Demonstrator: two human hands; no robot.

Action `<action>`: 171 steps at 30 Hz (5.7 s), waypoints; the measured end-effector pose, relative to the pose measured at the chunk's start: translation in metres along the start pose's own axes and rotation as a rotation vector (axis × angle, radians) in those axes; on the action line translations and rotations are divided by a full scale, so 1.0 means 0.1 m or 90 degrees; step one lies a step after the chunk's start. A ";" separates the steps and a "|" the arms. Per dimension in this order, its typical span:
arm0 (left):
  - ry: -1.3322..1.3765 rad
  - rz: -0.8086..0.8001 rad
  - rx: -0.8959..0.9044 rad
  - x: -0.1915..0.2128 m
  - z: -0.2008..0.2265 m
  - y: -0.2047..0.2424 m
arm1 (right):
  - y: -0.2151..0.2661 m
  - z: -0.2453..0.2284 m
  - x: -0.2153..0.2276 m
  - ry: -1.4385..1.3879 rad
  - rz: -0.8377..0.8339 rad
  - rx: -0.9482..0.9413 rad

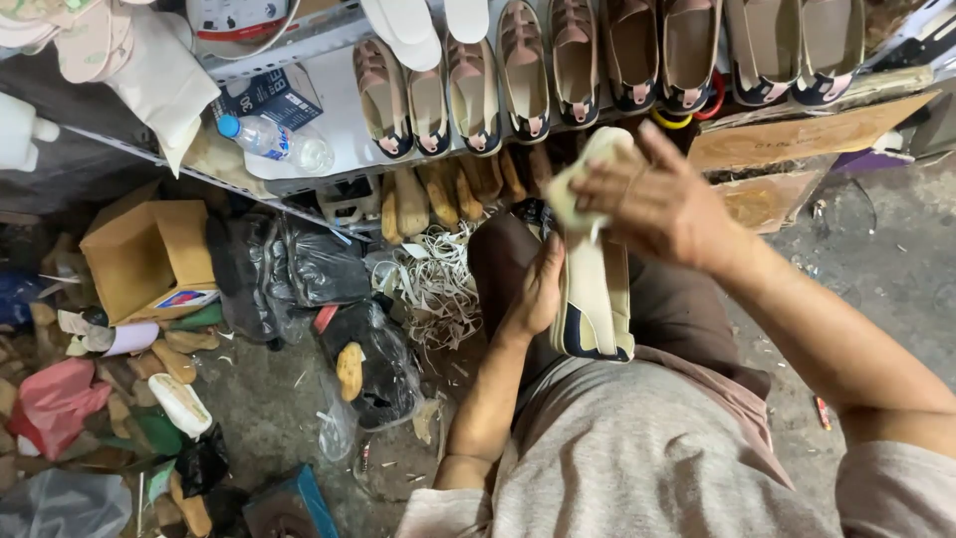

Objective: The person sits on the floor and wipes a single beige slip-on shoe with a cloth, focusing on the upper and sides. They briefly reach for a water bottle and return to wiping the shoe repeatedly.

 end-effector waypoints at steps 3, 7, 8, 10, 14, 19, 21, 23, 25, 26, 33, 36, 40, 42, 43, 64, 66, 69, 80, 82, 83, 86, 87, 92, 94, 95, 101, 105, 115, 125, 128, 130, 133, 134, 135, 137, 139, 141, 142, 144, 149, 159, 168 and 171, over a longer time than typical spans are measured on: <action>0.049 -0.001 0.031 0.01 -0.15 -0.01 | -0.07 0.28 0.13 0.084 -0.004 -0.122; 0.053 0.028 0.082 0.05 -0.23 -0.05 | -0.04 0.34 0.11 -0.108 0.004 -0.278; 0.064 0.027 0.065 0.06 -0.24 -0.06 | -0.06 0.24 0.10 -0.060 -0.004 -0.239; -0.068 0.034 -0.045 0.41 -0.98 -0.11 | -0.14 -0.10 0.12 -0.066 -0.048 -0.145; 0.153 -0.060 0.011 0.13 -0.33 -0.10 | 0.00 -0.14 0.05 0.022 -0.028 -0.073; 0.070 -0.030 0.305 0.33 -0.48 -0.19 | 0.17 0.33 0.11 -0.097 0.012 -0.333; 0.112 -0.068 0.335 0.45 -0.67 -0.33 | 0.20 0.31 0.17 -0.178 0.054 -0.397; 0.329 -0.056 0.335 0.58 -0.86 -0.49 | 0.24 0.22 0.11 -0.203 -0.020 -0.395; 0.281 -0.098 0.357 0.66 -1.01 -0.65 | 0.35 0.13 -0.07 -0.095 -0.047 -0.346; 0.226 -0.144 0.376 0.69 -1.10 -0.72 | 0.40 0.07 -0.16 0.013 -0.068 -0.293; -0.062 -0.162 0.114 0.89 -1.58 -1.09 | 0.50 -0.28 -0.44 0.114 -0.062 -0.138; -0.156 -0.162 -0.060 0.91 -1.43 -1.16 | 0.69 0.02 -0.53 0.083 -0.095 -0.257; -0.191 0.026 -0.147 1.32 -0.87 -1.12 | 0.56 -0.03 -0.41 -0.092 -0.114 -0.311; -0.177 0.155 -0.250 1.71 -0.40 -1.14 | 0.56 0.04 -0.39 -0.136 -0.108 -0.378; -0.111 0.400 -0.257 2.06 -0.20 -1.05 | 0.55 0.05 -0.39 -0.152 -0.110 -0.408; -0.275 0.910 -0.224 5.40 -0.03 -1.11 | 0.79 0.23 -0.78 -1.021 0.368 -1.104; -0.291 0.920 -0.226 5.29 0.01 -1.02 | 0.73 0.20 -0.75 -1.006 0.328 -1.134; -0.265 0.874 -0.353 4.91 0.19 -0.86 | 0.72 0.19 -0.81 -0.943 0.259 -1.135; -0.544 0.488 -0.701 2.49 0.79 -0.41 | 0.75 0.28 -1.02 -0.866 0.350 -0.938; -0.618 0.416 -0.707 1.98 0.88 -0.44 | 0.71 0.30 -1.09 -0.866 0.355 -0.928; -0.686 0.338 -0.708 1.70 0.92 -0.50 | 0.69 0.33 -1.13 -0.862 0.362 -0.924; -0.779 0.227 -0.690 1.26 0.81 -0.56 | 0.86 0.46 -1.47 -0.872 0.394 -0.919; -0.781 0.228 -0.694 1.16 0.78 -0.57 | 0.78 0.41 -1.43 -0.874 0.396 -0.915; -0.926 0.135 -0.674 0.82 0.58 -0.72 | 0.46 0.25 -1.22 -0.837 0.445 -0.920; -0.958 0.134 -0.699 0.74 0.66 -0.70 | 0.34 0.16 -1.09 -0.839 0.459 -0.924; -0.991 0.137 -0.721 0.69 0.70 -0.69 | 0.28 0.13 -1.02 -0.841 0.468 -0.929; -1.039 0.131 -0.766 0.59 0.72 -0.72 | 0.32 0.14 -1.19 -0.900 0.496 -0.927; -1.046 0.124 -0.782 0.54 0.78 -0.70 | 0.33 0.11 -1.20 -0.903 0.489 -0.937; -1.048 0.092 -0.741 0.55 0.72 -0.72 | 0.53 0.17 -1.43 -0.928 0.483 -0.946; -1.041 0.132 -0.726 0.69 0.66 -0.75 | 0.65 0.21 -1.57 -0.952 0.438 -0.971; -1.063 0.136 -0.746 0.60 0.75 -0.69 | 0.64 0.21 -1.57 -0.941 0.434 -0.968; -1.072 0.132 -0.746 0.59 0.74 -0.69 | 0.68 0.24 -1.62 -0.941 0.427 -0.969; -1.079 0.128 -0.747 0.58 0.70 -0.71 | 0.75 0.26 -1.71 -0.941 0.420 -0.977; -1.077 0.128 -0.749 0.59 0.69 -0.72 | 0.78 0.26 -1.74 -0.942 0.420 -0.983; -1.076 0.128 -0.749 0.59 0.69 -0.72 | 0.75 0.26 -1.70 -0.941 0.421 -0.983; -1.084 0.118 -0.744 0.59 0.68 -0.73 | 0.69 0.25 -1.64 -0.947 0.413 -0.986; -1.075 0.118 -0.738 0.61 0.67 -0.74 | 0.77 0.27 -1.73 -0.948 0.412 -0.988; -1.066 0.118 -0.730 0.65 0.65 -0.76 | 0.75 0.27 -1.71 -0.950 0.410 -0.990; -1.041 0.115 -0.713 0.69 0.63 -0.77 | 0.69 0.24 -1.63 -0.959 0.413 -0.989; -1.016 0.112 -0.697 0.74 0.61 -0.78 | 0.63 0.23 -1.56 -0.967 0.417 -0.987; -1.029 0.115 -0.692 0.81 0.53 -0.77 | 0.71 0.24 -1.68 -0.988 0.379 -1.007; -1.058 0.105 -0.693 0.72 0.56 -0.76 | 0.59 0.21 -1.56 -0.982 0.406 -0.998; -0.914 0.113 -0.531 1.06 0.39 -0.75 | 0.58 0.16 -1.59 -1.038 0.404 -1.019; -0.764 0.172 -0.438 1.27 0.42 -0.69 | 0.41 0.05 -1.36 -1.007 0.380 -1.068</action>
Point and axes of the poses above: each hand's wrist, its own y-axis away from the middle knuckle, its own x-axis out of the back of the hand, z = x × y, the point moved 5 cm from there along -y, towards the middle knuckle, and after that the axes turned 13 degrees about y, right-handed, at the moved point
